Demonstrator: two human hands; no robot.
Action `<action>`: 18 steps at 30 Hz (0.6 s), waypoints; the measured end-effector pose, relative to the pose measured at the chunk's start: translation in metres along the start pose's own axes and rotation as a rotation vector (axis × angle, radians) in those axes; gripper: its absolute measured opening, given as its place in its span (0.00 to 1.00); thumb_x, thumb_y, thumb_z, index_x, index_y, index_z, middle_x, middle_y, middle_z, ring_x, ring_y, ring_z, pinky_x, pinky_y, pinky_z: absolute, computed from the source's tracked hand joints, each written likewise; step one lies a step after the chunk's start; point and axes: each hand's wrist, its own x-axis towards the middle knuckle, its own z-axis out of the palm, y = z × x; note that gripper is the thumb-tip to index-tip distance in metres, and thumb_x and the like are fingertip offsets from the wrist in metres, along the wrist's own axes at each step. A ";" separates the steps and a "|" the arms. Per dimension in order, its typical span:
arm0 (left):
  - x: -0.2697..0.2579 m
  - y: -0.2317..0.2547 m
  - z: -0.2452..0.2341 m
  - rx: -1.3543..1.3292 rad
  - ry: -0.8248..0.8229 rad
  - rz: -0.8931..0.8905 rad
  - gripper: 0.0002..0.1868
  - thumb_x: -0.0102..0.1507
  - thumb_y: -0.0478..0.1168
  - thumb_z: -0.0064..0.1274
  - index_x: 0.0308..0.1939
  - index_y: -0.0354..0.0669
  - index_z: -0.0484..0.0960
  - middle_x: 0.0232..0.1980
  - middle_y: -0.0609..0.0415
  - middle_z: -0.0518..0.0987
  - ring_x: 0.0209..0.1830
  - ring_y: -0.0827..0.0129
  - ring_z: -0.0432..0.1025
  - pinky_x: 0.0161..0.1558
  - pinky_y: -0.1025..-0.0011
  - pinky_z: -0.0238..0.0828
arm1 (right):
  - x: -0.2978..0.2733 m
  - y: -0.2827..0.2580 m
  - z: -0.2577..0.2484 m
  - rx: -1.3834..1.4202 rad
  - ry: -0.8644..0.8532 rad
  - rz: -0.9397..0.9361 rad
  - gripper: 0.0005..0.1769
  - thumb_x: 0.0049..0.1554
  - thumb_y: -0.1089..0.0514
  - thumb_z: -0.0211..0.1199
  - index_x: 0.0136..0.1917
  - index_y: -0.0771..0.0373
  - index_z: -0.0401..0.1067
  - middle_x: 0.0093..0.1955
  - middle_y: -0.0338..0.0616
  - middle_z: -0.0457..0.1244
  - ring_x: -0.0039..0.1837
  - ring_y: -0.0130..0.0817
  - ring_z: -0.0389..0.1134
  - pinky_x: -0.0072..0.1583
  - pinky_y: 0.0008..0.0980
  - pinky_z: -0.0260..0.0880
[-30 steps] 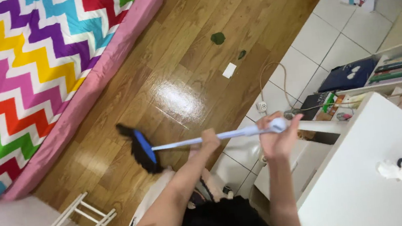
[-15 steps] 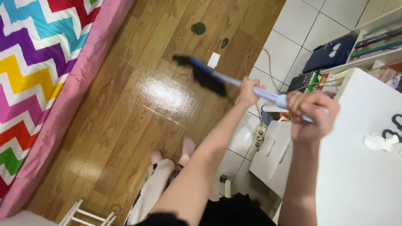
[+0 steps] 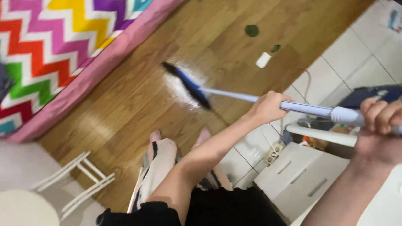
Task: The person is sweeping the floor with a broom in a bedroom and hallway area.
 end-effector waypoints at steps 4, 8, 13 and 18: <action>-0.074 -0.068 -0.087 0.041 0.077 -0.206 0.18 0.53 0.39 0.56 0.47 0.53 0.87 0.44 0.46 0.85 0.45 0.52 0.80 0.50 0.59 0.76 | 0.007 0.094 0.084 0.180 0.198 0.180 0.17 0.62 0.56 0.53 0.32 0.60 0.58 0.28 0.40 0.52 0.32 0.33 0.50 0.39 0.34 0.50; -0.172 -0.213 -0.161 0.389 0.168 -0.372 0.15 0.56 0.47 0.60 0.41 0.43 0.85 0.42 0.38 0.82 0.45 0.42 0.77 0.48 0.49 0.72 | -0.031 0.234 0.175 0.465 0.223 0.506 0.14 0.63 0.55 0.55 0.36 0.60 0.62 0.30 0.40 0.55 0.35 0.32 0.56 0.41 0.33 0.58; -0.321 -0.297 -0.236 0.550 0.262 -0.810 0.09 0.57 0.34 0.56 0.42 0.45 0.85 0.49 0.38 0.81 0.53 0.44 0.76 0.53 0.53 0.73 | -0.146 0.358 0.305 0.300 0.296 0.710 0.12 0.62 0.55 0.54 0.37 0.59 0.64 0.32 0.42 0.59 0.36 0.34 0.60 0.44 0.33 0.63; -0.345 -0.274 -0.253 0.453 0.608 -0.919 0.16 0.55 0.35 0.62 0.48 0.44 0.81 0.54 0.36 0.75 0.57 0.41 0.68 0.61 0.53 0.67 | -0.174 0.346 0.336 0.266 0.070 0.734 0.11 0.64 0.57 0.57 0.42 0.66 0.68 0.36 0.42 0.61 0.41 0.34 0.63 0.50 0.37 0.67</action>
